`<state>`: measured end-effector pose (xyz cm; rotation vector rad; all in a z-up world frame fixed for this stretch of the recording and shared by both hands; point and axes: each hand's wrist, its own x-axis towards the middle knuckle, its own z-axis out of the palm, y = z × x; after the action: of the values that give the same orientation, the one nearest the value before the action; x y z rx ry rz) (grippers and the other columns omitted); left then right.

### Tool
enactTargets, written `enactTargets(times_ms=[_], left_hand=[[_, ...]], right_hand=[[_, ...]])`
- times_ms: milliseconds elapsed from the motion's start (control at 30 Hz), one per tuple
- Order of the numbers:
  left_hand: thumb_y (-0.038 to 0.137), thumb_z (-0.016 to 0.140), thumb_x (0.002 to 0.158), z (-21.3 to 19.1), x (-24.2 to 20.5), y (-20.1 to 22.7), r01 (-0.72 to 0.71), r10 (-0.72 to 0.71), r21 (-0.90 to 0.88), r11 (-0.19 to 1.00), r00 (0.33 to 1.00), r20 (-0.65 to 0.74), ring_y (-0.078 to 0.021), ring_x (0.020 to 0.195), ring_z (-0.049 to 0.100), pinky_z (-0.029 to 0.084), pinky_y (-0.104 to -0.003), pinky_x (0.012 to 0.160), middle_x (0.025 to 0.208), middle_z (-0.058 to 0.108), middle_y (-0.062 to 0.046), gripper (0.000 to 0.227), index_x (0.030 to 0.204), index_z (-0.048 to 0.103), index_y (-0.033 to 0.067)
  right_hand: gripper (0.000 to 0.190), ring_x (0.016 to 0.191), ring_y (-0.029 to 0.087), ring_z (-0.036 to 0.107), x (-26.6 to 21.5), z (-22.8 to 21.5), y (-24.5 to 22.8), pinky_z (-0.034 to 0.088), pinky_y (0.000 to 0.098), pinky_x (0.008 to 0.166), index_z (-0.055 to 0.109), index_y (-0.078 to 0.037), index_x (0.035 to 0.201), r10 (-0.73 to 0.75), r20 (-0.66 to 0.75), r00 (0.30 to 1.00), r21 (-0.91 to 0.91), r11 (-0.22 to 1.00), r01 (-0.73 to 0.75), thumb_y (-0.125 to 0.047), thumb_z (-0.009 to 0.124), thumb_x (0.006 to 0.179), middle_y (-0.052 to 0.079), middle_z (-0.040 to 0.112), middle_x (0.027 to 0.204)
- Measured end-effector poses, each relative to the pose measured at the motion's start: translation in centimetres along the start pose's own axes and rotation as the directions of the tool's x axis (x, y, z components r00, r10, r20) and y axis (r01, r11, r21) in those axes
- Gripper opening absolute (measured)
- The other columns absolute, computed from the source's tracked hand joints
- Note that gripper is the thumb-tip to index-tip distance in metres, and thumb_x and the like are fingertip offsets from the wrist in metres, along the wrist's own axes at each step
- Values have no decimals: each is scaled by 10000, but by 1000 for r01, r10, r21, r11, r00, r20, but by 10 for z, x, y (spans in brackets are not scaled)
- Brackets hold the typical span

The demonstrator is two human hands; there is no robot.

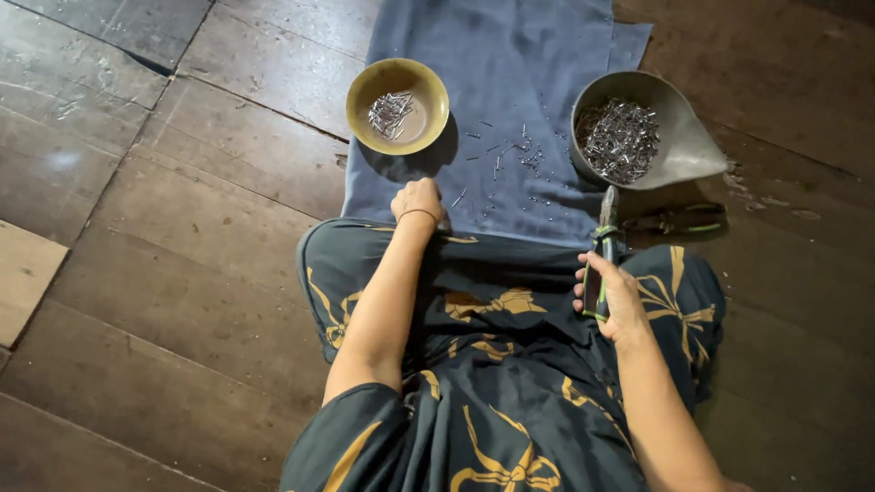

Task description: Cutting small metal pins into pieces using a pair of pliers while sitting on the floor.

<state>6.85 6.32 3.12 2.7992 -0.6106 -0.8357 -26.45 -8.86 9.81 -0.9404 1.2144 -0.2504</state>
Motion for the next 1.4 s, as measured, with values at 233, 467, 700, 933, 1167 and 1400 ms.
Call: enactTargets(times_ms=[233, 467, 700, 933, 1167, 1400], left_hand=[[183, 710, 885, 19, 5, 16, -125, 124, -13, 992, 990, -65, -377, 1021, 745, 618, -537, 886, 1098, 732, -94, 191, 1051, 796, 220], [119, 597, 914, 41, 18, 28, -195, 196, 97, 976, 981, 5, -379, 1068, 725, 565, -522, 930, 1165, 691, -129, 282, 1137, 764, 73], [310, 676, 894, 26, 14, 34, -270, 255, -187, 944, 961, -104, -384, 942, 739, 589, -526, 824, 954, 702, -76, 155, 989, 709, 192], [55, 728, 920, 44, 30, 59, -201, 310, -913, 356, 947, -88, -219, 840, 754, 625, -368, 762, 870, 769, -109, 127, 1040, 749, 91], [129, 769, 922, 30, 27, 60, -267, 365, -902, 339, 921, -136, -181, 792, 754, 624, -330, 693, 778, 739, -68, 106, 1027, 777, 118], [143, 767, 919, 17, 15, 66, -418, 411, -815, 401, 877, -247, -160, 776, 759, 608, -306, 682, 749, 762, -58, 84, 1001, 781, 150]], right_hand=[[386, 607, 211, 640, 37, 4, 28, 558, 360, 417, 675, -50, 1156, -93, -28, 995, -47, 995, 92, -330, 794, 918, 113, 639, 878], [398, 587, 192, 613, 43, 38, -27, 533, 331, 389, 689, -11, 1175, -143, 97, 985, -264, 950, 164, -302, 793, 925, 130, 604, 842], [398, 642, 207, 640, 63, 65, -21, 529, 309, 428, 691, -51, 1219, -114, 170, 979, -196, 969, 147, -392, 607, 1031, 183, 661, 860], [296, 611, 250, 629, 105, 46, 15, 525, 341, 435, 686, -9, 1182, -16, 132, 991, -49, 999, 23, -191, 555, 989, 213, 662, 837], [350, 818, 151, 601, 79, 73, -9, 528, 289, 650, 715, -86, 1222, -240, 135, 961, -280, 921, 270, -169, 731, 882, 87, 658, 928], [429, 842, 159, 649, 67, 80, -20, 540, 305, 701, 724, -145, 1234, -268, 163, 949, -490, 813, 314, -248, 848, 835, 76, 703, 920]])
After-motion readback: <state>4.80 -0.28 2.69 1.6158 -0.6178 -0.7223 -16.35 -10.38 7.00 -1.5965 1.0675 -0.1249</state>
